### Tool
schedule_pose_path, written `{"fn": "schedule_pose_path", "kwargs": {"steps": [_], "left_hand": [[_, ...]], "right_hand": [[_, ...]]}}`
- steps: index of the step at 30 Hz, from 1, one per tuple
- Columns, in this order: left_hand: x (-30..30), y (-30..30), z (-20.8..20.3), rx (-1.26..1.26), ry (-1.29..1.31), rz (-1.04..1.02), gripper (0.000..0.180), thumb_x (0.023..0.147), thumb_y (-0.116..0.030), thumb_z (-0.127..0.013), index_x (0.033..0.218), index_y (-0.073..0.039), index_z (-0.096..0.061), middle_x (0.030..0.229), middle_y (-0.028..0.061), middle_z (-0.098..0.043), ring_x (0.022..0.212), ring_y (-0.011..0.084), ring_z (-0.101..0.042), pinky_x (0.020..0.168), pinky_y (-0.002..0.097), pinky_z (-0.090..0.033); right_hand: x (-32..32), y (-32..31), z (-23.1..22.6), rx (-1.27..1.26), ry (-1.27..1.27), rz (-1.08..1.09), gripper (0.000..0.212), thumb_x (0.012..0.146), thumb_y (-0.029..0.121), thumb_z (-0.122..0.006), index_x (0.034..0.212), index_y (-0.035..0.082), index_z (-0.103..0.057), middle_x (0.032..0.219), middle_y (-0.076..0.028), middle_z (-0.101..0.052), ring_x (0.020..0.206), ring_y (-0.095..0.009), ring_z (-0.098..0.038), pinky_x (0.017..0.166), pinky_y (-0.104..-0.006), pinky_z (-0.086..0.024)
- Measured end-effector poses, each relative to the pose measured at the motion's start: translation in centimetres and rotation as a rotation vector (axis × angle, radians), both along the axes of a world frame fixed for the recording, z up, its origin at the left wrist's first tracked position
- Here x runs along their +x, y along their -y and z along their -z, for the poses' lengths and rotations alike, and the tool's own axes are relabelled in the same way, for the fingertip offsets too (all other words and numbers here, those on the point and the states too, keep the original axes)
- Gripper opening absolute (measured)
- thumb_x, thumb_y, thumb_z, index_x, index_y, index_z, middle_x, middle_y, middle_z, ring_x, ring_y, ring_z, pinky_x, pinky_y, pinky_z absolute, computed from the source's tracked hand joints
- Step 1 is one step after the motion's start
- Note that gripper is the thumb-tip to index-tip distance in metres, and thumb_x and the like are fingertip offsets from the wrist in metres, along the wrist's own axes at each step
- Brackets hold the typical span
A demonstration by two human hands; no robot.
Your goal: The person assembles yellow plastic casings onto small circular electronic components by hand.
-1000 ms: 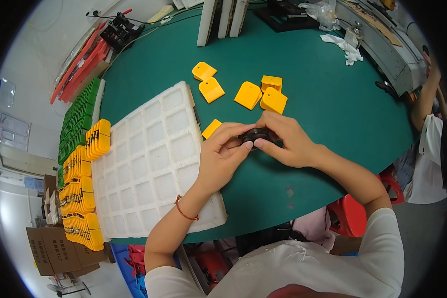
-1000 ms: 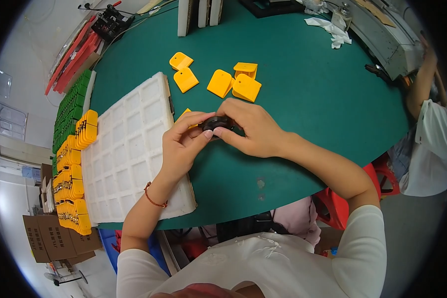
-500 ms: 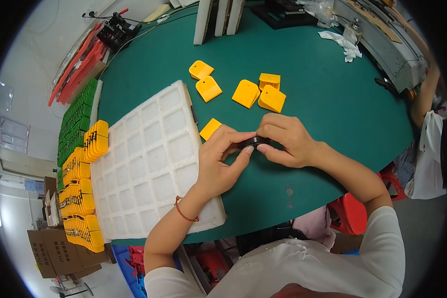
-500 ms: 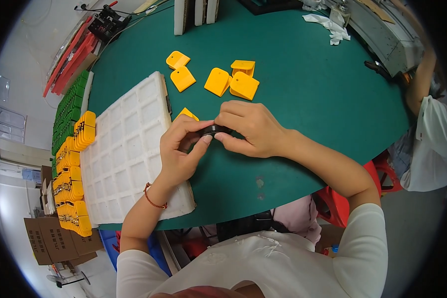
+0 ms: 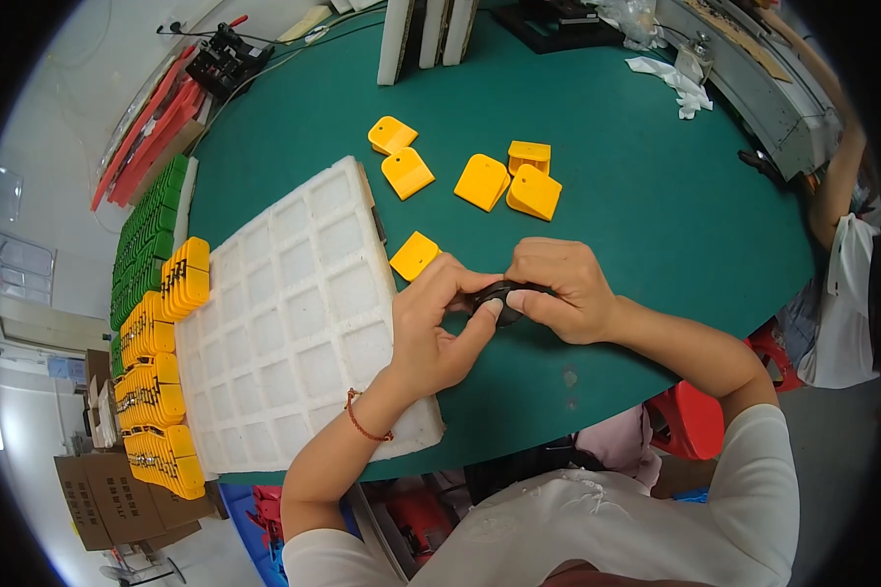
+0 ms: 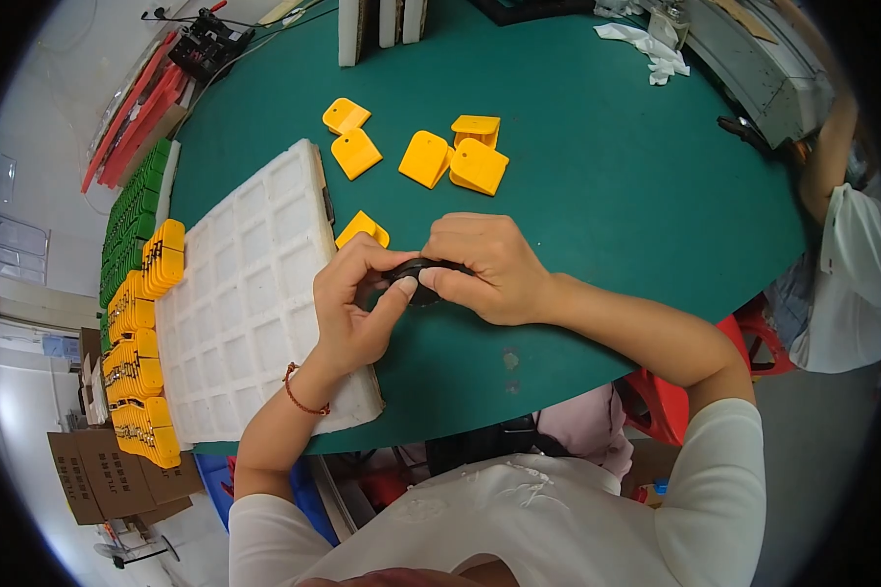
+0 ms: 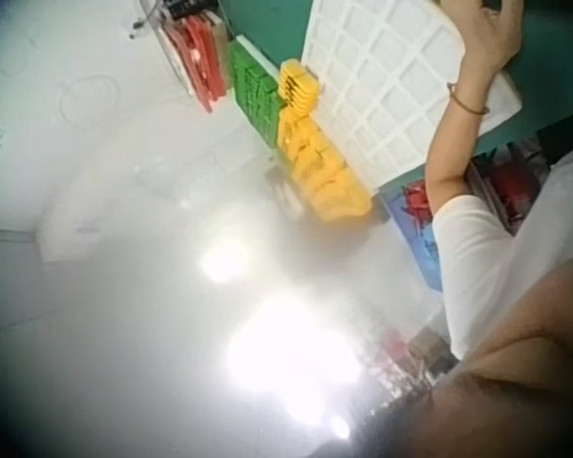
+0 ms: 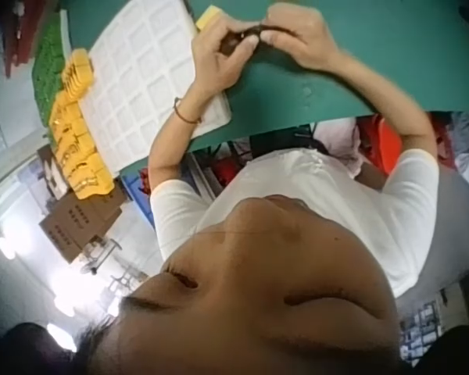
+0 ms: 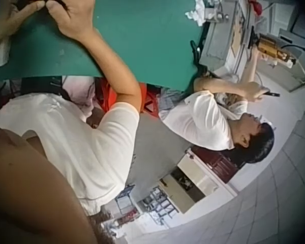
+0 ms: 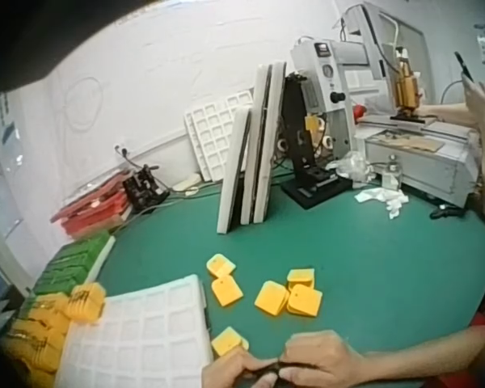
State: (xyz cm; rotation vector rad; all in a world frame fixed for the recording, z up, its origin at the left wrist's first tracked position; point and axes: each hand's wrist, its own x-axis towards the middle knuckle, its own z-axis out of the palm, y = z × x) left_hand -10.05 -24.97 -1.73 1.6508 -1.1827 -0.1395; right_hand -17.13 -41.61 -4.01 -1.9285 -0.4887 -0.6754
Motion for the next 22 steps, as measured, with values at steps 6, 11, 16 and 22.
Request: {"fn": "schedule_pose_path", "kwargs": {"steps": [6, 11, 16, 22], "left_hand": [[0.6, 0.4, 0.7, -0.022, -0.422, 0.032, 0.023, 0.076, 0.001, -0.060, 0.098, 0.004, -0.056, 0.085, 0.0053, -0.053, 0.079, 0.0100, -0.056, 0.071, 0.0201, -0.047], [0.9, 0.5, 0.8, -0.015, -0.776, 0.092, 0.037, 0.077, 0.004, -0.058, 0.112, 0.002, -0.046, 0.095, 0.0071, -0.053, 0.084, 0.0094, -0.055, 0.075, 0.0196, -0.047], [1.1, 0.7, 0.8, -0.051, -0.887, 0.096, 0.033, 0.076, 0.005, -0.058, 0.108, 0.002, -0.048, 0.096, 0.0067, -0.056, 0.084, 0.0083, -0.056, 0.073, 0.0192, -0.047], [1.6, 0.3, 0.9, -0.024, -0.861, -0.037, 0.024, 0.078, 0.001, -0.058, 0.102, 0.000, -0.052, 0.091, 0.0070, -0.060, 0.082, 0.0094, -0.057, 0.073, 0.0187, -0.046]], "right_hand": [[0.0, 0.1, 0.0, 0.127, -0.248, 0.054, 0.014, 0.075, 0.011, -0.057, 0.070, -0.001, -0.051, 0.060, -0.006, -0.046, 0.053, -0.015, -0.045, 0.047, -0.0274, -0.034], [0.4, -0.2, 0.8, 0.200, -0.367, 0.090, 0.019, 0.078, 0.018, -0.061, 0.080, 0.001, -0.051, 0.065, -0.003, -0.047, 0.056, -0.010, -0.044, 0.049, -0.0228, -0.035], [0.6, 0.0, 1.2, 0.246, -0.268, 0.065, 0.026, 0.079, 0.020, -0.061, 0.094, 0.003, -0.047, 0.076, -0.002, -0.047, 0.061, -0.008, -0.043, 0.053, -0.0210, -0.036], [0.7, -0.1, 1.4, 0.180, -0.271, 0.044, 0.032, 0.080, 0.022, -0.061, 0.101, 0.004, -0.045, 0.085, -0.005, -0.046, 0.063, -0.009, -0.044, 0.054, -0.0205, -0.037]]}}
